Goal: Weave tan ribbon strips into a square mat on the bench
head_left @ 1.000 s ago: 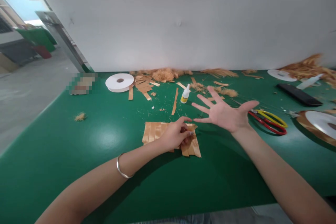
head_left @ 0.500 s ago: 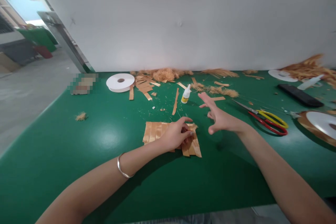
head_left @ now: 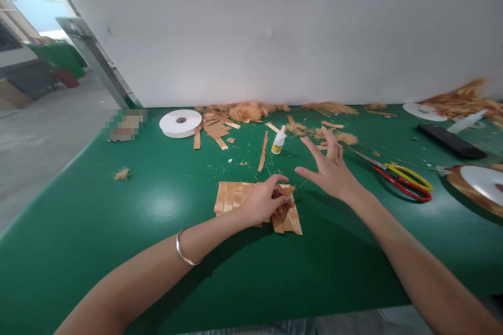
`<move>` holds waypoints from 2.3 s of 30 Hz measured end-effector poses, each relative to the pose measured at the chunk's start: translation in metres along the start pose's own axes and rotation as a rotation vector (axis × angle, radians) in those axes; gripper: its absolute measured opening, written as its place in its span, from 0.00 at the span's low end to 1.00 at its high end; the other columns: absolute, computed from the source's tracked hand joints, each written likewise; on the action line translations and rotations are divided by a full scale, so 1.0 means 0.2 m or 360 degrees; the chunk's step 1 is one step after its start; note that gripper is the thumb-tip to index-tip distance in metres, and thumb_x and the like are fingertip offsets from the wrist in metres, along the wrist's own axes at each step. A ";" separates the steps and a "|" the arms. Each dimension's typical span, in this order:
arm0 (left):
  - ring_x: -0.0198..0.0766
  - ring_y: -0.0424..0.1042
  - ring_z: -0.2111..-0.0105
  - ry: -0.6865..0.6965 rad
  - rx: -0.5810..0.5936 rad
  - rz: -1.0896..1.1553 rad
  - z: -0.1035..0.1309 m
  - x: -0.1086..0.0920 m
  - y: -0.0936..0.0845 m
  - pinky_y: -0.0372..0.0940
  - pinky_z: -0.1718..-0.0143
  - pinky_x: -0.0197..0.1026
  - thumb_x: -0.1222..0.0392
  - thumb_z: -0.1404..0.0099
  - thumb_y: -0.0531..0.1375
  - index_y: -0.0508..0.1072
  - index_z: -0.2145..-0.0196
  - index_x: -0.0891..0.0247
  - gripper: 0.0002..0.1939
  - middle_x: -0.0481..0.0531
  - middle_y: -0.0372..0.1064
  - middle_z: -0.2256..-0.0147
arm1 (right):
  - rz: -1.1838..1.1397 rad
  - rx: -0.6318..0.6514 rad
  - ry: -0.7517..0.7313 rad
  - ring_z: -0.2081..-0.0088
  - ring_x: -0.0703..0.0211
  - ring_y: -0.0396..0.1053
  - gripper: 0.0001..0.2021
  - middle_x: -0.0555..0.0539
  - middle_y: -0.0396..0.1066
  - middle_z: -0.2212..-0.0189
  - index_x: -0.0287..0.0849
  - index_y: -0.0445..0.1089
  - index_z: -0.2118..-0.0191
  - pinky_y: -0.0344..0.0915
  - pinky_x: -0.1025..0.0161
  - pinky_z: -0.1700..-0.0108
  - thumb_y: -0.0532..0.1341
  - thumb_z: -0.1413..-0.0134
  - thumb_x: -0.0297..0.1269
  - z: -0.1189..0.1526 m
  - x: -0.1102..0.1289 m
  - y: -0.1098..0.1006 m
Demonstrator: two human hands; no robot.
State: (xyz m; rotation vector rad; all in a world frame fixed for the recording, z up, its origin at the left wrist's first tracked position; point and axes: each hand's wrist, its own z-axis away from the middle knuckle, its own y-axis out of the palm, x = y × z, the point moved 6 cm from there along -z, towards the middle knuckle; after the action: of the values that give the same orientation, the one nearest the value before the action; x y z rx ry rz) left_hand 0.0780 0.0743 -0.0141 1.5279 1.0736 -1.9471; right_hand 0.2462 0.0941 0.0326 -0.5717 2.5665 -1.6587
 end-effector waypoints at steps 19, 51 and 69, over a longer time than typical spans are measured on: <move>0.32 0.72 0.74 0.0107 -0.0018 -0.0057 -0.01 0.00 0.00 0.65 0.75 0.32 0.64 0.36 0.58 0.61 0.51 0.62 0.16 0.48 0.73 0.69 | -0.1901 0.0596 0.0264 0.83 0.66 0.42 0.30 0.57 0.46 0.87 0.44 0.71 0.65 0.44 0.64 0.78 0.53 0.54 0.68 0.01 0.08 0.02; 0.30 0.68 0.80 0.0049 0.0012 0.0108 -0.01 0.02 0.01 0.61 0.81 0.30 0.64 0.36 0.58 0.58 0.53 0.60 0.15 0.42 0.65 0.74 | -0.1963 0.0623 0.0222 0.36 0.43 0.49 0.45 0.49 0.33 0.31 0.62 0.20 0.34 0.65 0.46 0.58 0.20 0.60 0.73 -0.02 0.10 -0.10; 0.29 0.69 0.77 0.0135 -0.0012 0.0023 -0.01 0.01 0.00 0.62 0.77 0.30 0.61 0.36 0.59 0.58 0.54 0.61 0.15 0.44 0.67 0.72 | -0.1706 0.1119 0.0006 0.35 0.40 0.44 0.47 0.51 0.17 0.32 0.58 0.20 0.33 0.69 0.48 0.59 0.19 0.59 0.72 0.03 0.07 0.00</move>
State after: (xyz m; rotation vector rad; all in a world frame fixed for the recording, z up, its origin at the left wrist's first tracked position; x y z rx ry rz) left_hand 0.0788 0.0753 -0.0165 1.6227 1.0998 -1.8816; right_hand 0.2353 0.0847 0.0325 -1.9948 1.4218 -2.5463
